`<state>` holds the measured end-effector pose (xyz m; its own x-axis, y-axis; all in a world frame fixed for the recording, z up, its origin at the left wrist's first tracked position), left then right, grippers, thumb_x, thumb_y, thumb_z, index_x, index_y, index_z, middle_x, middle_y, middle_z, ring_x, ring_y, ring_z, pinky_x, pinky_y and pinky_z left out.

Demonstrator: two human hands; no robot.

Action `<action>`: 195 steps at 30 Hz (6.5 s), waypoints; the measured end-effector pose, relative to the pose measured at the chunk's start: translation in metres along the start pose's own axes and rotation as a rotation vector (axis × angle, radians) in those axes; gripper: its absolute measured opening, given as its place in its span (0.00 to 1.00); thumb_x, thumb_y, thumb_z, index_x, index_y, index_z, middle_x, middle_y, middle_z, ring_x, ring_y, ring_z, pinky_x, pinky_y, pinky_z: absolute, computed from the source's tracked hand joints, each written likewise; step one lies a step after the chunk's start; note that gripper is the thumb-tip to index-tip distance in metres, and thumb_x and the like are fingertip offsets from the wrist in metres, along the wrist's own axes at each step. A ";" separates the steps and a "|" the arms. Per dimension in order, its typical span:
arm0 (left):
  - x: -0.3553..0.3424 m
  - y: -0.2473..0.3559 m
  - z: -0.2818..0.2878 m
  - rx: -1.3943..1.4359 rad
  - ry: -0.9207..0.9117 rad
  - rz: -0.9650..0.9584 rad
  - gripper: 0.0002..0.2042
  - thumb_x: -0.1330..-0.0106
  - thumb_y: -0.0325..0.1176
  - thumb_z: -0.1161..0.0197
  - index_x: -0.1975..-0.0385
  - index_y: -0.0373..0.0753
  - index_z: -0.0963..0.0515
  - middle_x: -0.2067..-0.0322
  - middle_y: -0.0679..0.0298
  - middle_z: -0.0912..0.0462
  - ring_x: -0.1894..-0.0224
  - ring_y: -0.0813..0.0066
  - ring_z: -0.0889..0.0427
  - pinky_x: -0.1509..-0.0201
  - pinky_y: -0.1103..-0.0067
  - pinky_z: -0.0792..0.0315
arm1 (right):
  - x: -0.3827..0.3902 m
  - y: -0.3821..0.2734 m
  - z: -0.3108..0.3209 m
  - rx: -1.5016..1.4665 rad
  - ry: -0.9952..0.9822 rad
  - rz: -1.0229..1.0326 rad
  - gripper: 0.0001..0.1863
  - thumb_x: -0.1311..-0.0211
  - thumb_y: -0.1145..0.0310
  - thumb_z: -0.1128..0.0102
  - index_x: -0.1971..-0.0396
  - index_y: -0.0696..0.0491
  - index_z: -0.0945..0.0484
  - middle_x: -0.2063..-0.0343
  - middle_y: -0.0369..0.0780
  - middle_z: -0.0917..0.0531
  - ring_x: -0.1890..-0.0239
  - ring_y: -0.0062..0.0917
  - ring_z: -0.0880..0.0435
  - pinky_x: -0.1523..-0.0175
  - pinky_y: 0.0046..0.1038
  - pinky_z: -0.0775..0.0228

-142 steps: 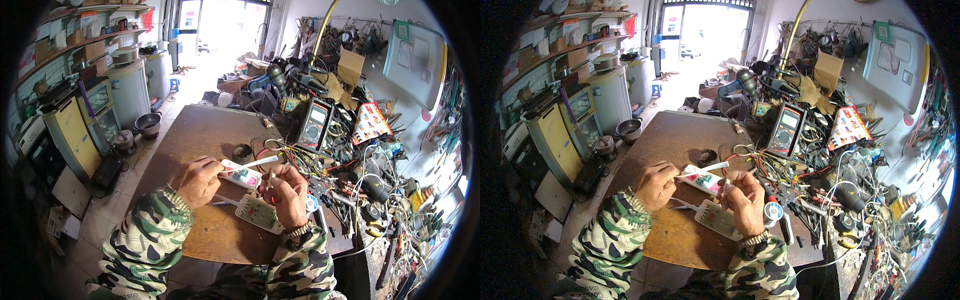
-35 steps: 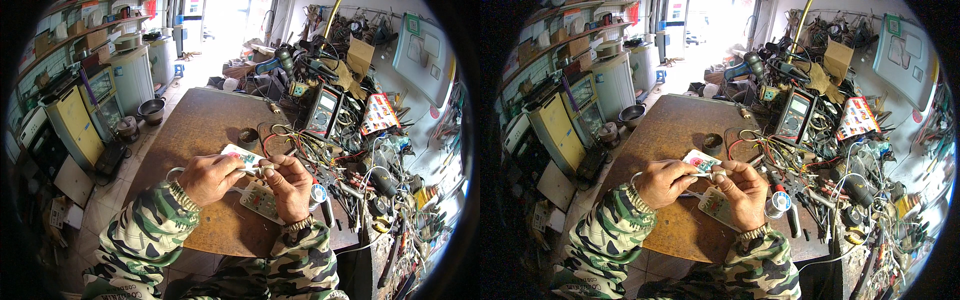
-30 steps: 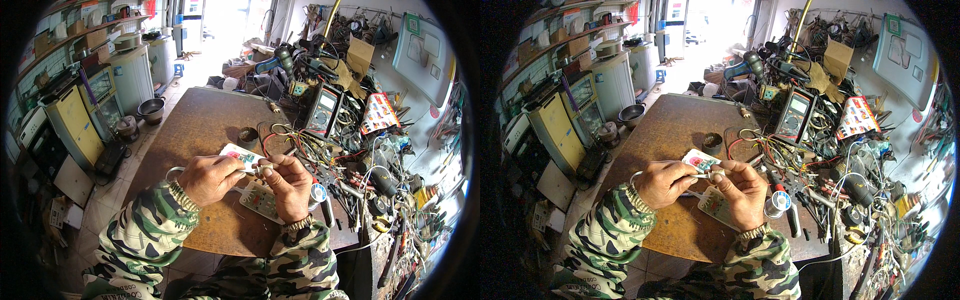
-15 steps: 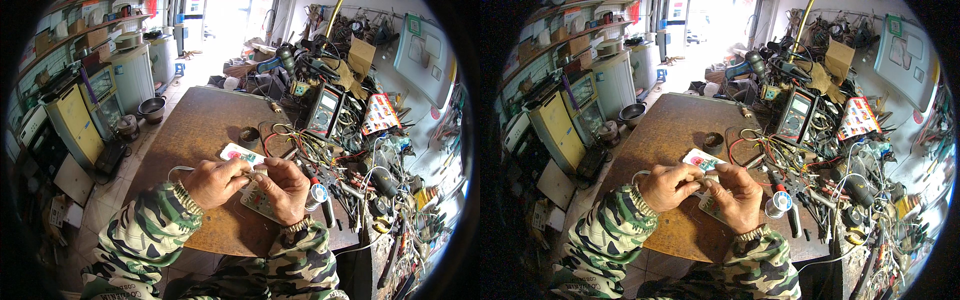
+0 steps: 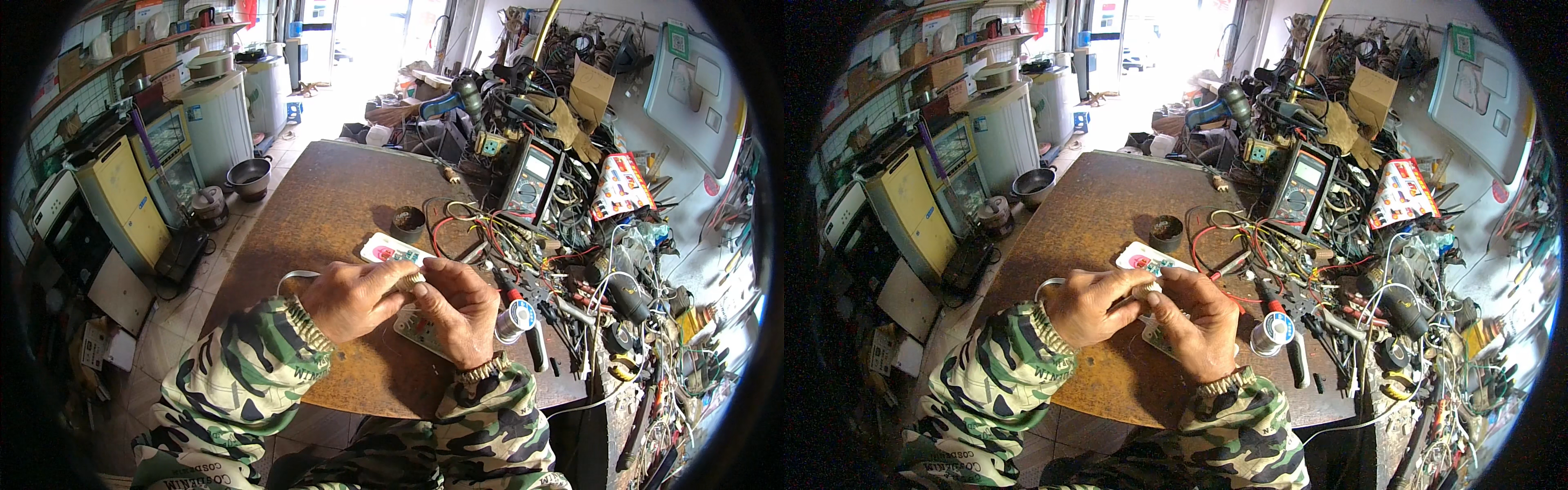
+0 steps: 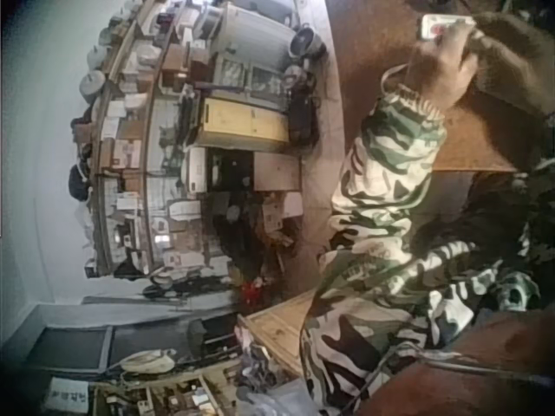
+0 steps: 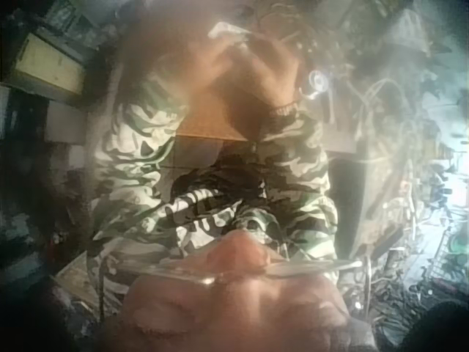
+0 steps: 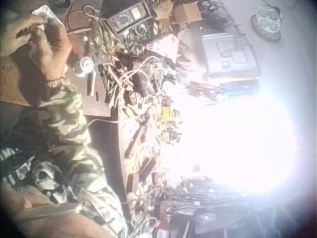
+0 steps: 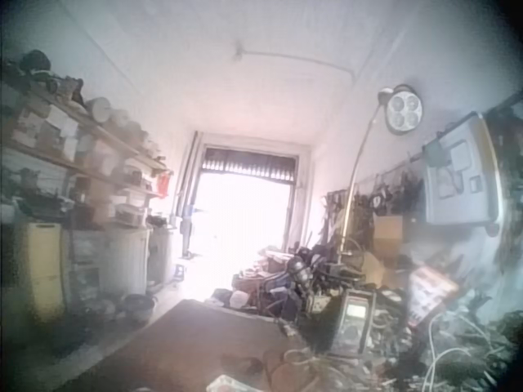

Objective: The person repairs a small white electronic device by soldering wires to its circuit board. They use a soldering iron and solder wire, then connect a ribbon cable to the board and reassemble the device casing.

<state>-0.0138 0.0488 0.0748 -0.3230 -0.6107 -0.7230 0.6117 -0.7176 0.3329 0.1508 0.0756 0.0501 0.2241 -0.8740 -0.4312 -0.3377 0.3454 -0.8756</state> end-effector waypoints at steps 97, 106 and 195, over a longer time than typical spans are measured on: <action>0.005 -0.080 0.034 1.193 0.362 0.665 0.12 0.21 0.43 0.34 0.50 0.42 0.19 0.60 0.62 0.14 0.68 0.80 0.16 0.66 0.80 0.20 | 0.065 -0.037 0.043 1.043 -0.055 0.318 0.38 0.53 0.64 0.18 0.38 0.55 0.21 0.47 0.50 0.18 0.46 0.49 0.15 0.41 0.44 0.20; 0.003 -0.078 0.026 1.242 0.331 0.653 0.13 0.20 0.44 0.37 0.53 0.39 0.19 0.62 0.57 0.11 0.71 0.76 0.12 0.70 0.79 0.16 | 0.046 -0.031 0.019 1.140 -0.210 0.281 0.38 0.43 0.58 0.20 0.37 0.61 0.24 0.44 0.56 0.19 0.45 0.54 0.17 0.39 0.49 0.24; 0.007 -0.033 -0.010 0.064 -0.527 0.148 0.16 0.37 0.29 0.26 0.50 0.38 0.13 0.53 0.57 0.12 0.42 0.55 0.18 0.33 0.61 0.27 | 0.082 -0.020 0.024 1.158 -0.121 0.192 0.33 0.51 0.68 0.17 0.43 0.59 0.20 0.48 0.50 0.16 0.45 0.50 0.17 0.38 0.46 0.24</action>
<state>-0.0291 0.0717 0.0529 -0.5650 -0.7797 -0.2701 0.6382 -0.6204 0.4558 0.1979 0.0053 0.0275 0.3665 -0.7573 -0.5406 0.6412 0.6265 -0.4431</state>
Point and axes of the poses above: each hand's wrist, its own x-axis away from the middle knuckle, its own z-axis out of the back of the hand, y = z × x, the point moved 6 cm from there along -x, towards the middle knuckle
